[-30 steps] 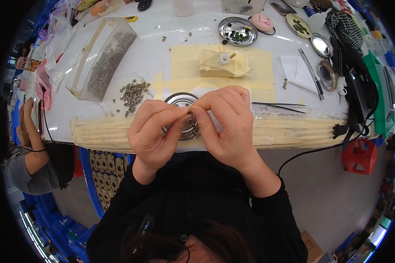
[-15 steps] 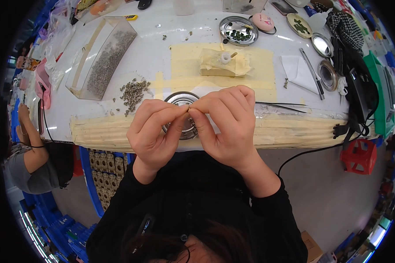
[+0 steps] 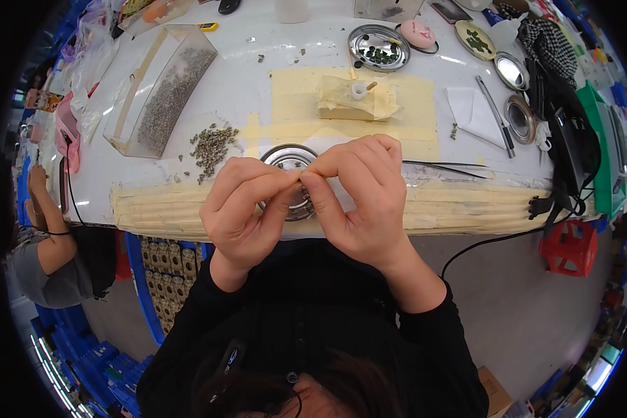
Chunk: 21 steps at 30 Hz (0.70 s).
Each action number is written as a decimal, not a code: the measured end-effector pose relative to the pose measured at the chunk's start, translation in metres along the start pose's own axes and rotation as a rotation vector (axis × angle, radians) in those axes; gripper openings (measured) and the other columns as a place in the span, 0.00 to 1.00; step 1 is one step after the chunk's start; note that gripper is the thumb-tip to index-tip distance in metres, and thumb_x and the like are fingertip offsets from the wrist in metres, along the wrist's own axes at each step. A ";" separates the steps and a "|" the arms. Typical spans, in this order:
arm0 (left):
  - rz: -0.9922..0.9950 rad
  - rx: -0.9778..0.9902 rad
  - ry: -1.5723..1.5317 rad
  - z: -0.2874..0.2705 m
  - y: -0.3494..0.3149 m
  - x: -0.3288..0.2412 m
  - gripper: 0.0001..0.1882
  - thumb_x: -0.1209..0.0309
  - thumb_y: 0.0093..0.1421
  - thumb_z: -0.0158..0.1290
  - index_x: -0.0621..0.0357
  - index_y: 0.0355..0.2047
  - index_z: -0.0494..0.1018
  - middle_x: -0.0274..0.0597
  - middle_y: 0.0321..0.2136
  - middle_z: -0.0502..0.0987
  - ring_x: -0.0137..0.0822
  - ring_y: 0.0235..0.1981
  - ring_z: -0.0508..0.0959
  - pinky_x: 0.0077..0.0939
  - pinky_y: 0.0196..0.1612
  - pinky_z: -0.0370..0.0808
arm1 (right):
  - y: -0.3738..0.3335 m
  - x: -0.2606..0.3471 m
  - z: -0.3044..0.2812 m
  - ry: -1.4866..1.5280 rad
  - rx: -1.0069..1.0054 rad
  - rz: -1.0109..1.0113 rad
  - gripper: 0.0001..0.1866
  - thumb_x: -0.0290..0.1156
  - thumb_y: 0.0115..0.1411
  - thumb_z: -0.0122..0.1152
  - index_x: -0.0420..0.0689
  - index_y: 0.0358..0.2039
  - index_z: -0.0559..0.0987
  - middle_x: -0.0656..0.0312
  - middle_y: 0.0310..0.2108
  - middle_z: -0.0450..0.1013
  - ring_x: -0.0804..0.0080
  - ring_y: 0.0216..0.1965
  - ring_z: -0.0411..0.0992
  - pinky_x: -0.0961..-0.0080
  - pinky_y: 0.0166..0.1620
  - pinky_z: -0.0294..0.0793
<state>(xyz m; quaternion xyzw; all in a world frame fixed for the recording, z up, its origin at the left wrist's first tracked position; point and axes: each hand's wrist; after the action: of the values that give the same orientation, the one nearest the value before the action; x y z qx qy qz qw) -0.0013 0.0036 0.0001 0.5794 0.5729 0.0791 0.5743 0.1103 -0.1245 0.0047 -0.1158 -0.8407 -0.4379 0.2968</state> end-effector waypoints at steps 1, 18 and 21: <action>0.005 0.001 -0.006 0.000 0.000 0.000 0.12 0.85 0.47 0.66 0.64 0.34 0.81 0.41 0.27 0.78 0.39 0.28 0.78 0.29 0.30 0.73 | 0.000 -0.001 0.000 0.006 0.004 0.002 0.03 0.24 0.56 0.65 0.45 0.28 0.78 0.66 0.27 0.75 0.66 0.29 0.70 0.70 0.43 0.60; -0.003 0.006 -0.031 0.000 -0.001 0.001 0.12 0.85 0.47 0.66 0.64 0.34 0.81 0.41 0.26 0.77 0.39 0.27 0.77 0.28 0.30 0.73 | -0.001 -0.003 0.002 -0.072 -0.011 -0.037 0.04 0.25 0.56 0.66 0.45 0.27 0.78 0.67 0.26 0.75 0.67 0.29 0.70 0.70 0.42 0.61; -0.043 -0.001 -0.021 0.000 0.000 0.000 0.12 0.84 0.47 0.66 0.64 0.33 0.81 0.41 0.26 0.77 0.39 0.27 0.77 0.29 0.30 0.73 | -0.002 -0.001 0.001 -0.051 -0.040 -0.036 0.04 0.25 0.56 0.66 0.45 0.27 0.78 0.66 0.26 0.75 0.67 0.29 0.70 0.69 0.42 0.60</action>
<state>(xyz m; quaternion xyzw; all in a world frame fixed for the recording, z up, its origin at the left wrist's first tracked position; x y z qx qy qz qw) -0.0014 0.0031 0.0000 0.5673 0.5792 0.0611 0.5822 0.1097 -0.1249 0.0027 -0.1174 -0.8411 -0.4567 0.2650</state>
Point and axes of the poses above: each hand's wrist, its own y-axis towards the middle knuckle, its own z-axis out of the palm, x = y × z
